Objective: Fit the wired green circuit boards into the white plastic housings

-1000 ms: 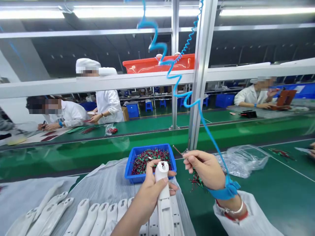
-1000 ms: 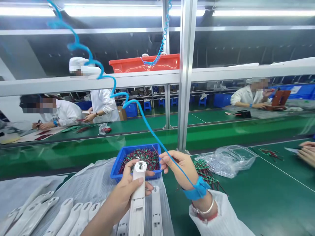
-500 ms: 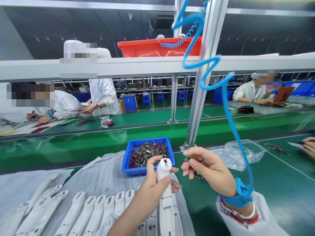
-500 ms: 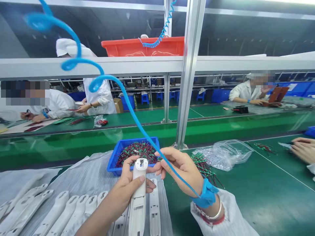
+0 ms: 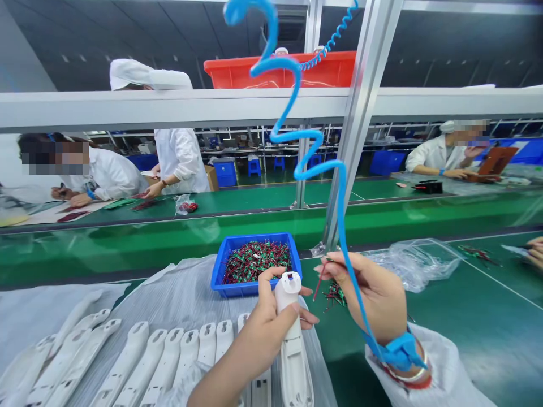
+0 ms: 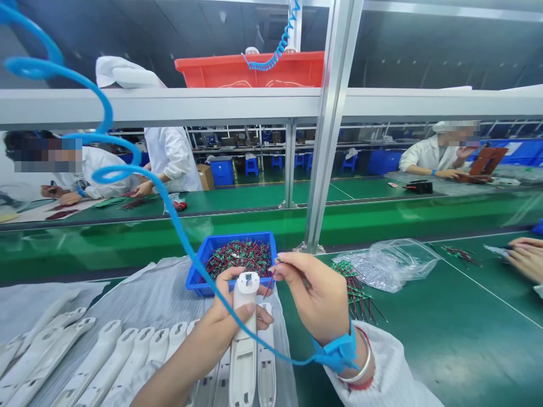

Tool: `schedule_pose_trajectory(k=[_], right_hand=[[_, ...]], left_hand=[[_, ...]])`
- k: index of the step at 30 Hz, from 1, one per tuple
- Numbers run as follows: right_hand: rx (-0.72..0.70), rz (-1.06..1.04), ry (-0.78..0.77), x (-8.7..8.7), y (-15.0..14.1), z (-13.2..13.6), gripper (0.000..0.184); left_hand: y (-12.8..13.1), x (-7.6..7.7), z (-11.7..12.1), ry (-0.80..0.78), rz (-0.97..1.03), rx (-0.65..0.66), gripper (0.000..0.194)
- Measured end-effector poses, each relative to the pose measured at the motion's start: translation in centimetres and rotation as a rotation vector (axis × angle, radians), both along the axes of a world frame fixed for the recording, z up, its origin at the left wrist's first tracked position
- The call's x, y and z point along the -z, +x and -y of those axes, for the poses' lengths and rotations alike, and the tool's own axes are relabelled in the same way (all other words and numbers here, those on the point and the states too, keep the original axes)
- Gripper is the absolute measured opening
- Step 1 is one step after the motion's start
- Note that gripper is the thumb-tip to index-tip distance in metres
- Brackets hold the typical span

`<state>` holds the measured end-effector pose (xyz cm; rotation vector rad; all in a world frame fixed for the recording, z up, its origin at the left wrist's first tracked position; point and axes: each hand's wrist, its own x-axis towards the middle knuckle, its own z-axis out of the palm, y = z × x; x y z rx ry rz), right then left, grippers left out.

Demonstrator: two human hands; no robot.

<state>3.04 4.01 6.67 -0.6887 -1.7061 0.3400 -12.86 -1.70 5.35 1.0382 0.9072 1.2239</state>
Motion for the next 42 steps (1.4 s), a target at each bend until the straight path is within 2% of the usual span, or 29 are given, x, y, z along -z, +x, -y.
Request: schedule_pose_trajectory(k=[5, 10, 13, 18, 21, 27, 31, 33, 35, 39, 42], right_hand=[[0.136, 0.078, 0.257, 0.7, -0.9, 0.5, 0.031], [0.122, 0.063, 0.377, 1.5, -1.2, 0.6, 0.047], [0.029, 0.143, 0.428, 1.5, -1.7, 0.5, 0.041], [-0.065, 0.242, 0.427, 0.7, -2.5, 0.5, 0.021], [-0.072, 0.231, 0.290, 0.5, -2.5, 0.6, 0.018], [-0.176, 0.074, -0.154, 0.6, -2.2, 0.2, 0.008], [-0.431, -0.105, -0.493, 0.9, -2.0, -0.6, 0.005], [-0.576, -0.192, -0.681, 0.9, -1.8, -1.3, 0.016], [-0.663, -0.239, -0.823, 0.9, -1.6, -2.0, 0.029], [-0.697, -0.257, -0.957, 1.2, -1.3, -3.0, 0.043], [-0.682, -0.225, -0.941, 1.8, -1.4, -3.4, 0.040]], left_hand=[[0.1, 0.3, 0.1, 0.008, -0.022, 0.037, 0.040], [0.0, 0.0, 0.4, 0.023, -0.044, 0.076, 0.040], [0.0, 0.0, 0.6, 0.017, -0.115, 0.072, 0.041], [0.0, -0.1, 0.6, 0.079, -0.194, -0.049, 0.037], [-0.2, -0.4, 0.6, 0.063, -0.221, -0.048, 0.035], [-0.3, 0.1, 0.6, 0.099, -0.244, 0.008, 0.030], [-0.4, 1.2, 0.4, 0.166, -0.192, 0.035, 0.026], [-0.6, 1.6, 0.2, 0.219, -0.178, 0.071, 0.023], [-1.0, 1.8, 0.0, 0.255, -0.213, 0.133, 0.021], [-1.9, 2.4, -0.5, 0.291, -0.410, 0.140, 0.025], [-2.4, 2.9, -0.9, 0.293, -0.499, 0.075, 0.024]])
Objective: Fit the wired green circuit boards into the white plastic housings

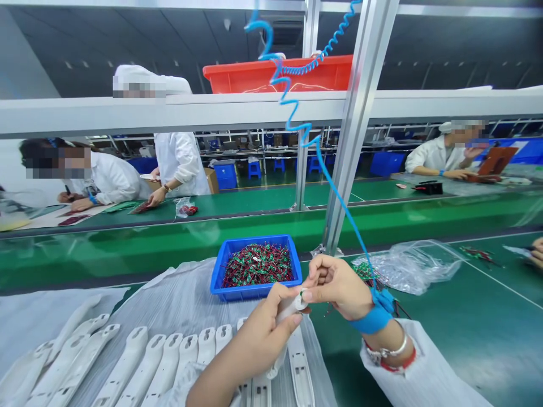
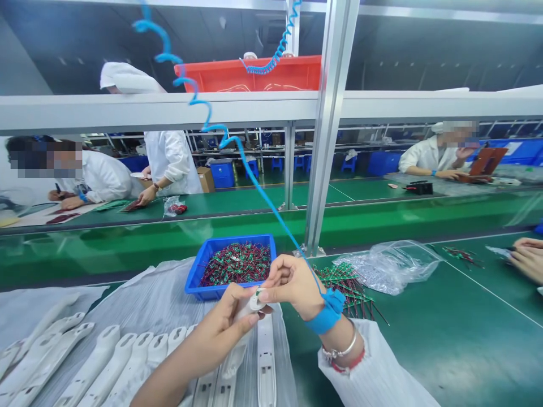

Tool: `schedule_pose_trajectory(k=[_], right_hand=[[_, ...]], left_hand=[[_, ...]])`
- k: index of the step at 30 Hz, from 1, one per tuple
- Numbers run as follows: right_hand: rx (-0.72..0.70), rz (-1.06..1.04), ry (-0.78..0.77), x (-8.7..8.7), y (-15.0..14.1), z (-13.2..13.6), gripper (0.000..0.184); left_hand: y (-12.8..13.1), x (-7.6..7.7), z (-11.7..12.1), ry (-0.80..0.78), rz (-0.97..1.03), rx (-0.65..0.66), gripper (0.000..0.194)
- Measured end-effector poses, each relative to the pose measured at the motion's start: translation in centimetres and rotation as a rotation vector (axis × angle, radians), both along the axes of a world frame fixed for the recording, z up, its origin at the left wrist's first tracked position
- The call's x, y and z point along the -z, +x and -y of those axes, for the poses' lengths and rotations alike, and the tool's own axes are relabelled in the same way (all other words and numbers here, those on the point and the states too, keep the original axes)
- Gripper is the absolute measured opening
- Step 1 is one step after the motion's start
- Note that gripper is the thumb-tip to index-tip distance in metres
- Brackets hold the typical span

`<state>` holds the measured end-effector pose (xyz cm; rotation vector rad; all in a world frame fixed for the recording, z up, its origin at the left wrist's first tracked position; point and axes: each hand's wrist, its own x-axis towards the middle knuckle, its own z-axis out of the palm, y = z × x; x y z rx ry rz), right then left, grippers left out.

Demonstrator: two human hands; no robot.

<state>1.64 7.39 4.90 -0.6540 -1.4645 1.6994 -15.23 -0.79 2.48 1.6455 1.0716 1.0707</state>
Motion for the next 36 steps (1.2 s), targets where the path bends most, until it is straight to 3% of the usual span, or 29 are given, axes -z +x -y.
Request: schedule_pose_trajectory(k=[6, 10, 12, 17, 19, 22, 26, 31, 36], right_hand=[[-0.072, 0.073, 0.230, 0.5, 0.0, -0.7, 0.031], [-0.181, 0.121, 0.290, -0.1, 0.5, -0.4, 0.046], [-0.207, 0.066, 0.249, -0.4, 0.4, 0.1, 0.053], [-0.264, -0.146, -0.065, -0.7, -0.1, 1.2, 0.058], [-0.299, -0.162, -0.116, -0.8, 0.0, 1.4, 0.058], [-0.376, -0.089, -0.032, -0.8, 0.1, 1.5, 0.058], [-0.456, -0.012, 0.222, -0.8, 0.2, 2.1, 0.063], [-0.272, -0.074, 0.443, -0.4, -0.4, 3.0, 0.065], [0.114, -0.216, 0.483, 0.0, -1.0, 4.1, 0.060]], left_hand=[[-0.4, 0.0, -0.3, 0.009, -0.059, -0.056, 0.021], [-0.5, -0.4, -0.1, 0.003, -0.088, -0.062, 0.018], [-0.4, -0.4, -0.1, 0.015, -0.077, -0.056, 0.019], [-0.3, -0.8, 0.1, 0.097, 0.092, 0.057, 0.027], [-0.6, -1.3, 0.4, 0.130, 0.062, 0.092, 0.028], [-1.4, -2.4, 1.0, 0.193, -0.144, 0.119, 0.030], [-2.4, -4.0, 1.9, 0.212, -0.290, 0.160, 0.037], [-2.7, -4.5, 2.2, 0.185, -0.280, 0.144, 0.031], [-1.3, -2.8, 1.2, 0.132, 0.156, 0.151, 0.023]])
